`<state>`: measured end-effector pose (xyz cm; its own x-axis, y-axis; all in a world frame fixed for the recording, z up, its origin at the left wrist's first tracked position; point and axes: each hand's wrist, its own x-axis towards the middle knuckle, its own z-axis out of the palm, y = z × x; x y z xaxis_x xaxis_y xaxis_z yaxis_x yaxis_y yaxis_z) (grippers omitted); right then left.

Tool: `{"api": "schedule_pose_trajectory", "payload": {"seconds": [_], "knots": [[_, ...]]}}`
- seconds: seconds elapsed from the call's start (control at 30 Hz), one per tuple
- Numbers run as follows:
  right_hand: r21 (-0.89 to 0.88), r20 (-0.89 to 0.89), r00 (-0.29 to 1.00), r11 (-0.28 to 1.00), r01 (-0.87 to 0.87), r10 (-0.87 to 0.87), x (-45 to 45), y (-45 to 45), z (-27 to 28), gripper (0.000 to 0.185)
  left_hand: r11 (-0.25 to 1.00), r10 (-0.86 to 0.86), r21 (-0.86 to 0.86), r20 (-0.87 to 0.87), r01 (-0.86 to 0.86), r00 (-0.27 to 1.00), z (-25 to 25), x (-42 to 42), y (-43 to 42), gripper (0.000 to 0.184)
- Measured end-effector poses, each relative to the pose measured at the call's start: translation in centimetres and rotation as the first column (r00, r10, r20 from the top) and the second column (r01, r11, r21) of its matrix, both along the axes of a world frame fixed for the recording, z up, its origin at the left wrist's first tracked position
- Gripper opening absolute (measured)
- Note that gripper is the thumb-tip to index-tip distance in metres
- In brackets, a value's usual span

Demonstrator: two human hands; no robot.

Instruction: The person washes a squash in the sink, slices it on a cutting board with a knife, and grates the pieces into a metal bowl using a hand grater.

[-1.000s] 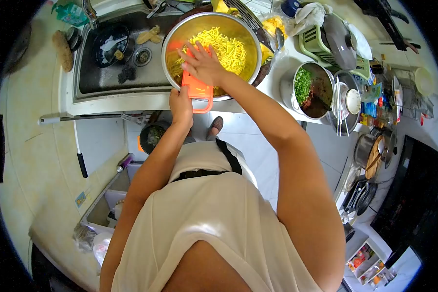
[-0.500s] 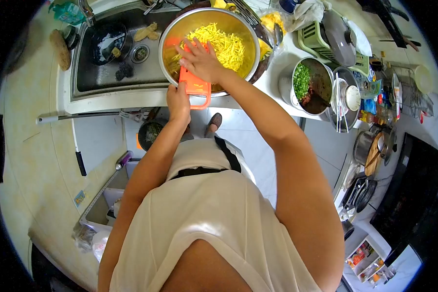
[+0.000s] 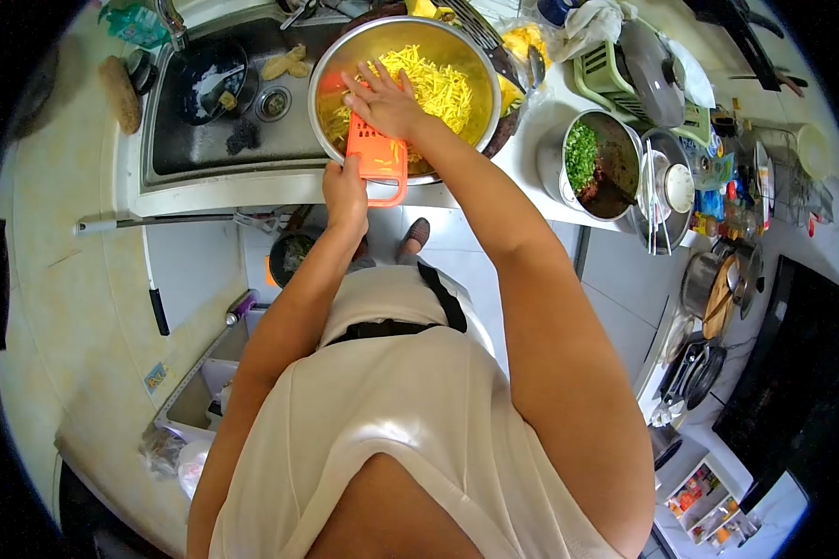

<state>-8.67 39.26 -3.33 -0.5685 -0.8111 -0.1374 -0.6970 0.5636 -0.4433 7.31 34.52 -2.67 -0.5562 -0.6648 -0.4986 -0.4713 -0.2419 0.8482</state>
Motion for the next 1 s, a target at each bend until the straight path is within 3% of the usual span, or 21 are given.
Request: {"api": "schedule_pose_trajectory", "payload": {"seconds": [0.2, 0.43, 0.53, 0.73, 0.83, 0.93, 1.0], "knots": [[-0.042, 0.014, 0.996, 0.995, -0.090, 0.091, 3.3, 2.3, 1.8, 0.062, 1.000, 0.028, 0.015, -0.045, -0.028, 0.999, 0.0, 0.1, 0.4, 0.034], [-0.009, -0.036, 0.999, 1.000, 0.023, -0.023, 0.1, -0.1, -0.2, 0.062, 0.999, -0.010, -0.031, 0.009, 0.011, 1.000, -0.8, -0.1, -0.1, 0.036], [-0.059, 0.007, 0.998, 0.996, -0.067, 0.067, 2.3, 1.6, 1.0, 0.062, 1.000, 0.024, -0.012, -0.027, -0.024, 0.999, -0.8, 0.0, 0.2, 0.037], [-0.017, -0.012, 1.000, 1.000, -0.007, 0.006, 0.1, -0.3, -0.4, 0.063, 1.000, 0.004, 0.005, 0.044, -0.004, 0.999, 0.0, 0.0, 0.1, 0.037], [-0.030, 0.009, 1.000, 1.000, -0.002, 0.002, 0.4, 0.0, 0.1, 0.063, 0.998, 0.038, -0.054, -0.067, -0.041, 0.997, -1.5, 0.0, 0.1, 0.023], [-0.045, 0.057, 0.995, 0.995, -0.084, 0.087, 2.9, 1.7, 1.7, 0.063, 0.994, 0.101, -0.034, -0.152, -0.108, 0.983, -1.7, -0.1, 0.6, 0.023], [-0.033, 0.060, 0.995, 0.997, -0.073, 0.075, 2.4, 1.5, 1.1, 0.063, 0.999, 0.040, 0.005, -0.048, -0.040, 0.998, -0.9, 0.2, 0.5, 0.030]]}}
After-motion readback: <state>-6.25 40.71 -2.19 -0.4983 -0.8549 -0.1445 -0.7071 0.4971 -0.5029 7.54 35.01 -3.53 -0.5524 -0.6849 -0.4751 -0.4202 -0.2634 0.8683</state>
